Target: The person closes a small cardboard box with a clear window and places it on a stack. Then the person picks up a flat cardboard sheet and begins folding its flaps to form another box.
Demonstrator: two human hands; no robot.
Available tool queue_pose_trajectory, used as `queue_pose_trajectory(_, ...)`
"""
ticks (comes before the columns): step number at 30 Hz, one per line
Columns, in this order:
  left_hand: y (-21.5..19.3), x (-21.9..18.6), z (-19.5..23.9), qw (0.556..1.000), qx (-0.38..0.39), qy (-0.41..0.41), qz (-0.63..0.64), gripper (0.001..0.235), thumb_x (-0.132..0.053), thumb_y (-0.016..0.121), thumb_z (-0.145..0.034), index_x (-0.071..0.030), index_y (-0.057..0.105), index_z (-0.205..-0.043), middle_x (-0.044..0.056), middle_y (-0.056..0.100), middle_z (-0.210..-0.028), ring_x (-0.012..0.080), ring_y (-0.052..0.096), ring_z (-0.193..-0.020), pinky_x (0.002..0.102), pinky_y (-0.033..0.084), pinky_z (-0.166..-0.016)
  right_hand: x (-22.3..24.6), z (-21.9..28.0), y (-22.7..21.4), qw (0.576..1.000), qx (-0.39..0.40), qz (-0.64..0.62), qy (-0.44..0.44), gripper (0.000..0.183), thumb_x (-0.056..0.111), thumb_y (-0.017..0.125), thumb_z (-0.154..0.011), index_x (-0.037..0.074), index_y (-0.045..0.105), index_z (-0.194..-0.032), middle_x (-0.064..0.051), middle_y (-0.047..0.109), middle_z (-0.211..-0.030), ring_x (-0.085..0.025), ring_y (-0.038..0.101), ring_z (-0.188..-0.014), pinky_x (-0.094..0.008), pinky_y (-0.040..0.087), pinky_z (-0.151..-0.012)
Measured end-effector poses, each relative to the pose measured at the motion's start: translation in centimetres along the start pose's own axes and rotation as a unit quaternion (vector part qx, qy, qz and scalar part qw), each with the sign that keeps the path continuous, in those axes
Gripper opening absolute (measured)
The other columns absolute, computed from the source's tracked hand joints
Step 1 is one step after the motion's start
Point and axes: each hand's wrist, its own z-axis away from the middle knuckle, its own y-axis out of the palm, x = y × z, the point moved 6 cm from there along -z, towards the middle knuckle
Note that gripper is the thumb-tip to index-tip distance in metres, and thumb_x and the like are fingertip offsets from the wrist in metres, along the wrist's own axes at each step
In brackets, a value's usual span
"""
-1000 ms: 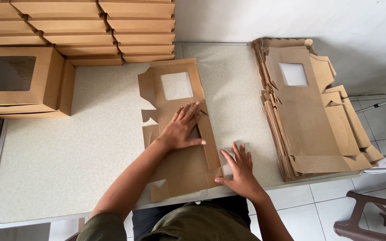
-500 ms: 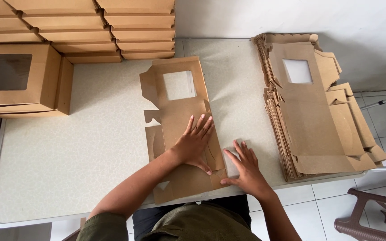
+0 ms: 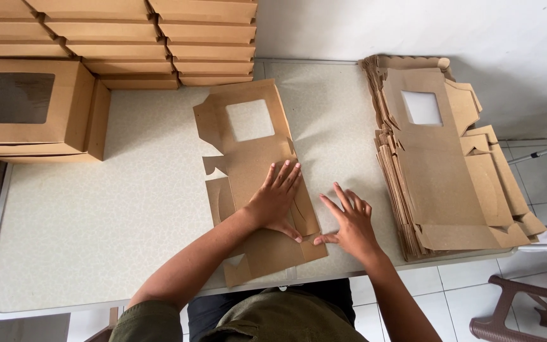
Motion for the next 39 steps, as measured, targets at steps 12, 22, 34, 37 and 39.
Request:
queue_pose_trajectory(12,-2.6,-1.1,0.8,0.973,-0.051,0.104,0.201,0.146,-0.106,0.033,-0.052,-0.007,0.028,-0.159,0.014,0.026,-0.168,0.0381,0.014,-0.157,0.062,-0.002,-0.126,4.6,-11.1,-6.1,0.953,0.007,-0.301,0.03,0.077,0.069,0.047,-0.097,0.022,0.036,-0.158,-0.024,0.014,-0.166,-0.049,0.011,-0.152,-0.066,0.012,-0.117)
queue_pose_trajectory(22,-1.5,9.0,2.4,0.756,-0.498,0.034,0.424,0.022,-0.039,0.068,-0.095,-0.022,0.08,-0.101,-0.003,0.078,-0.093,0.0221,0.076,-0.093,0.034,0.059,-0.082,6.1,-21.0,-1.7,0.893,-0.159,-0.422,0.006,0.052,0.051,0.048,-0.107,0.011,0.055,-0.138,-0.027,0.052,-0.143,-0.043,0.044,-0.141,-0.053,0.031,-0.119)
queue_pose_trajectory(34,3.2,18.1,5.3,0.671,-0.516,-0.375,0.377,0.047,-0.027,0.062,-0.1,0.001,0.054,-0.138,0.031,0.059,-0.137,0.0535,0.057,-0.122,0.067,0.036,-0.107,9.1,-20.0,-0.1,0.981,-0.108,-0.16,-0.022,0.068,0.062,0.045,-0.102,0.018,0.045,-0.154,-0.026,0.039,-0.157,-0.043,0.028,-0.15,-0.054,0.017,-0.124)
queue_pose_trajectory(37,2.1,17.3,4.9,0.67,-0.483,-0.348,0.444,0.053,-0.02,0.06,-0.1,0.003,0.047,-0.146,0.038,0.058,-0.135,0.063,0.06,-0.107,0.072,0.048,-0.094,9.2,-19.9,-0.3,0.984,-0.105,-0.139,-0.03,0.07,0.063,0.044,-0.102,0.017,0.042,-0.155,-0.028,0.038,-0.157,-0.044,0.027,-0.151,-0.054,0.015,-0.124)
queue_pose_trajectory(39,2.4,17.5,4.5,0.694,-0.48,-0.343,0.413,0.063,-0.019,0.062,-0.097,0.0,0.041,-0.153,0.03,0.054,-0.145,0.0563,0.06,-0.115,0.066,0.049,-0.098,9.3,-20.0,0.0,0.985,-0.119,-0.115,-0.037,0.07,0.063,0.048,-0.101,0.018,0.043,-0.154,-0.028,0.039,-0.156,-0.045,0.028,-0.15,-0.055,0.017,-0.123)
